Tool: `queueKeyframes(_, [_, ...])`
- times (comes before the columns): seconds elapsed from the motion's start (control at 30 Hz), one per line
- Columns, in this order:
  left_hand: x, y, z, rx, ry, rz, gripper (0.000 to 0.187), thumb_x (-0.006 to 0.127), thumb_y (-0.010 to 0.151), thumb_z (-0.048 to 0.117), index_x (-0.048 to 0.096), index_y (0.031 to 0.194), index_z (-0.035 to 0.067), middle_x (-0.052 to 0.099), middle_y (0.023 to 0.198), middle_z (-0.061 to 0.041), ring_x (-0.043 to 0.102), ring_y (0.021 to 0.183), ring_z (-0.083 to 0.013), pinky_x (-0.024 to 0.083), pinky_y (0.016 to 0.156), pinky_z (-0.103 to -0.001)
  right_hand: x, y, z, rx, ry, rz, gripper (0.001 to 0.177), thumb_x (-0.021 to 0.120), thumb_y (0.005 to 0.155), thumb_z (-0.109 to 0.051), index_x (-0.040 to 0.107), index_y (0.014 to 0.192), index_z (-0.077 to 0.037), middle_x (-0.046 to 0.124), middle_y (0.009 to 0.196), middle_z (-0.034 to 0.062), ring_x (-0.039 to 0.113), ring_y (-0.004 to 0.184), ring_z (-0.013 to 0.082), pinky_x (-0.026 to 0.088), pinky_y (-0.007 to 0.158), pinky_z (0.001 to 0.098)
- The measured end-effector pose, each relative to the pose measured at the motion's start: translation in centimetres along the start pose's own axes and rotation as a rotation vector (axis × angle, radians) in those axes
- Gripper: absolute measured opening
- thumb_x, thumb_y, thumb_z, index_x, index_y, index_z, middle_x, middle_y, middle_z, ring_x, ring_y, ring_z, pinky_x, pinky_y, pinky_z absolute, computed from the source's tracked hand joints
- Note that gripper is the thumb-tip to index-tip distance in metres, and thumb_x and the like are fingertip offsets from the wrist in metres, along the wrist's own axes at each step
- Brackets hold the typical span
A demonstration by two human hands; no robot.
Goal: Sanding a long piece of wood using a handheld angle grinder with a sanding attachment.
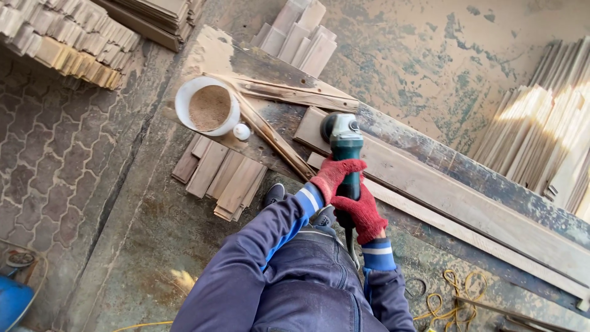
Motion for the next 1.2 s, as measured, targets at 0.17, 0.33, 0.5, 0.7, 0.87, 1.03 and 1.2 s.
queueKeyframes(0.17, [4.9,0.0,-6.8,-0.095,0.202,-0.102,0.065,0.094,0.057,0.008,0.063,0.114,0.002,0.068,0.074,-0.017,0.074,0.065,-0.0292,0.064,0.061,-0.043,-6.7,-1.7,2.6,0.026,0.105,0.126,0.048,0.093,0.061,-0.004,0.060,0.096,0.002,0.062,0.066,0.0265,0.069,0.054,0.0408,0.059,0.043,0.0530])
queueKeyframes(0.33, [8.7,1.8,-14.9,-0.132,0.350,-0.211,0.073,0.097,0.052,0.007,0.063,0.116,0.002,0.070,0.078,-0.020,0.074,0.067,-0.0339,0.065,0.061,-0.047,-12.2,-3.8,5.0,0.028,0.229,0.285,0.049,0.091,0.064,-0.005,0.057,0.098,0.002,0.060,0.068,0.0277,0.068,0.054,0.0442,0.057,0.042,0.0561])
queueKeyframes(0.5, [8.7,0.8,-14.5,-0.151,0.372,-0.225,0.071,0.096,0.053,0.005,0.063,0.116,0.001,0.070,0.076,-0.017,0.074,0.065,-0.0325,0.066,0.061,-0.044,-12.2,-4.4,5.1,0.039,0.221,0.299,0.050,0.091,0.063,-0.005,0.057,0.100,0.001,0.061,0.071,0.0275,0.069,0.057,0.0459,0.058,0.046,0.0581])
queueKeyframes(0.7, [3.4,-0.7,-8.3,-0.109,0.219,-0.101,0.066,0.095,0.055,0.003,0.065,0.114,0.002,0.069,0.076,-0.016,0.075,0.067,-0.0323,0.066,0.061,-0.042,-7.6,-2.0,5.2,0.036,0.131,0.163,0.051,0.092,0.061,-0.005,0.059,0.099,0.000,0.062,0.070,0.0258,0.069,0.057,0.0424,0.059,0.047,0.0558])
queueKeyframes(0.87, [-0.8,-1.1,-4.4,-0.006,0.173,-0.002,0.064,0.097,0.058,0.007,0.066,0.114,0.004,0.071,0.076,-0.019,0.075,0.066,-0.0361,0.067,0.060,-0.046,-3.0,-1.9,2.8,0.024,-0.026,0.045,0.053,0.097,0.056,-0.007,0.062,0.095,0.001,0.063,0.069,0.0238,0.070,0.057,0.0378,0.060,0.047,0.0513])
queueKeyframes(1.03, [-0.7,-2.6,-2.6,-0.036,0.087,0.040,0.064,0.094,0.059,0.003,0.064,0.116,0.002,0.069,0.078,-0.019,0.075,0.069,-0.0343,0.067,0.060,-0.045,-2.4,-2.4,2.9,0.038,-0.012,0.041,0.050,0.096,0.057,-0.007,0.063,0.093,0.003,0.062,0.067,0.0238,0.069,0.055,0.0365,0.060,0.045,0.0480])
queueKeyframes(1.2, [2.9,-1.4,-7.8,-0.111,0.144,-0.076,0.063,0.095,0.060,0.005,0.064,0.115,0.003,0.069,0.077,-0.017,0.075,0.067,-0.0328,0.066,0.058,-0.047,-6.7,-3.0,5.4,0.054,0.078,0.144,0.054,0.096,0.059,-0.009,0.061,0.099,0.001,0.063,0.071,0.0251,0.069,0.058,0.0400,0.060,0.046,0.0517])
Point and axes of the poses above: each hand's wrist, its own y-axis towards the middle knuckle, its own x-axis out of the palm, z = x × y, the point moved 3 cm from there along y, towards the middle knuckle
